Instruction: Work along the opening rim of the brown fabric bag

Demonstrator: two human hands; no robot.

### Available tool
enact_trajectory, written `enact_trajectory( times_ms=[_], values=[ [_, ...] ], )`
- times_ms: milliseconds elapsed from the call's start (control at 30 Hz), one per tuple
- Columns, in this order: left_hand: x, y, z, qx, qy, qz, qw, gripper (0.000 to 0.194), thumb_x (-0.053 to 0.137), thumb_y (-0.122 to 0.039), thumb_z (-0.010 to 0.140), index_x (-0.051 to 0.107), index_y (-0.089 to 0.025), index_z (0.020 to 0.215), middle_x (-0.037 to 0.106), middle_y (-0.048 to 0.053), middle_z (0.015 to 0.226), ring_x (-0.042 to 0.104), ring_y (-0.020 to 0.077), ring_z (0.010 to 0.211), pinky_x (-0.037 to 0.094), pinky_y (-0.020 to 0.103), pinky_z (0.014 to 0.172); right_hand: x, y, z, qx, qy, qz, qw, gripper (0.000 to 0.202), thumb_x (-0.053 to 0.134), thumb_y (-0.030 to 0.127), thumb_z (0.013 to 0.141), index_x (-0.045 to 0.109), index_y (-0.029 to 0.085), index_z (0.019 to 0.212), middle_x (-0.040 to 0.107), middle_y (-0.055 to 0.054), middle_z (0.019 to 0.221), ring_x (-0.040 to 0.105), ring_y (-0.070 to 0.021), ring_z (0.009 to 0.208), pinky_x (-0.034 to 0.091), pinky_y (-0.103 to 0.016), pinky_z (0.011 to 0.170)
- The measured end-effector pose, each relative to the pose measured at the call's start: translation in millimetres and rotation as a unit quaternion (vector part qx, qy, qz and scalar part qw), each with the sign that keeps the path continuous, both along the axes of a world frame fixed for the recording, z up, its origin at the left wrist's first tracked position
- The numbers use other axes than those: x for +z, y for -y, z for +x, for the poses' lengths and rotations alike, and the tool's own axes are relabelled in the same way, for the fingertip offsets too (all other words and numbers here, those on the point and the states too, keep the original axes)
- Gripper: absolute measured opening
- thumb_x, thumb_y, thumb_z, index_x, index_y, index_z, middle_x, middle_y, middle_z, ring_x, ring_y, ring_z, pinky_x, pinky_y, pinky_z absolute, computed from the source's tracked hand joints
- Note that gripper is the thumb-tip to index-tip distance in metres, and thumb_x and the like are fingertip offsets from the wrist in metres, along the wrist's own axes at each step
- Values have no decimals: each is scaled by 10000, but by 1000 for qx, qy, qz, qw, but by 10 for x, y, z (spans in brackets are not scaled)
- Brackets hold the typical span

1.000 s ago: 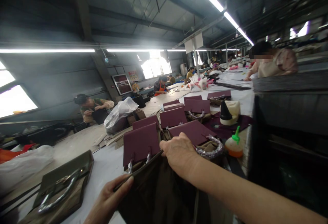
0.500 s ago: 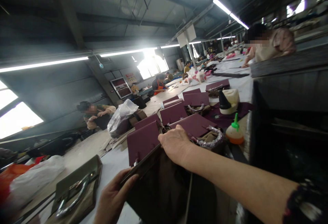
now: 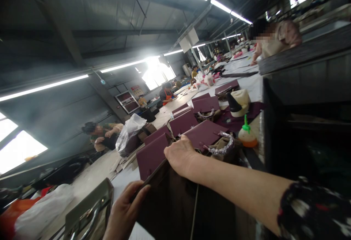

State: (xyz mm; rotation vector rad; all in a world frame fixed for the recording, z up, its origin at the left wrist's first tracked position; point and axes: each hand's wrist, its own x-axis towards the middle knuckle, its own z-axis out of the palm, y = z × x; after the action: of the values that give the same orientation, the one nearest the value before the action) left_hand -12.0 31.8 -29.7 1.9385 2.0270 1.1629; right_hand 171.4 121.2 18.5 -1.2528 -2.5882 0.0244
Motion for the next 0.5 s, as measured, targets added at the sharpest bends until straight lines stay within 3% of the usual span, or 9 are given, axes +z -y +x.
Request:
enact_trajectory(
  times_ms=[133, 333, 500],
  values=[
    [-20, -41, 35, -48, 7, 37, 998, 303, 489, -425, 777, 553, -178, 615, 510, -1, 660, 508, 137, 630, 387, 200, 600, 4, 17, 20, 7, -3, -2, 1000, 137, 498, 137, 772, 629, 172, 791, 675, -71, 687, 627, -209, 726, 315, -329, 676],
    [-31, -56, -18, -80, 45, 5, 996, 299, 503, -413, 775, 537, -173, 601, 510, 3, 671, 499, 137, 642, 372, 200, 590, 19, 23, 22, 10, -9, -8, 1000, 139, 509, 125, 755, 637, 171, 784, 675, -82, 688, 629, -215, 721, 326, -339, 677],
    [-19, -55, -66, -91, 12, -25, 995, 292, 495, -417, 780, 528, -178, 616, 482, -10, 643, 481, 132, 609, 357, 209, 572, 21, 22, 23, 7, -11, -9, 1000, 164, 488, 108, 760, 640, 163, 786, 674, -87, 686, 630, -203, 721, 331, -334, 686]
  ],
)
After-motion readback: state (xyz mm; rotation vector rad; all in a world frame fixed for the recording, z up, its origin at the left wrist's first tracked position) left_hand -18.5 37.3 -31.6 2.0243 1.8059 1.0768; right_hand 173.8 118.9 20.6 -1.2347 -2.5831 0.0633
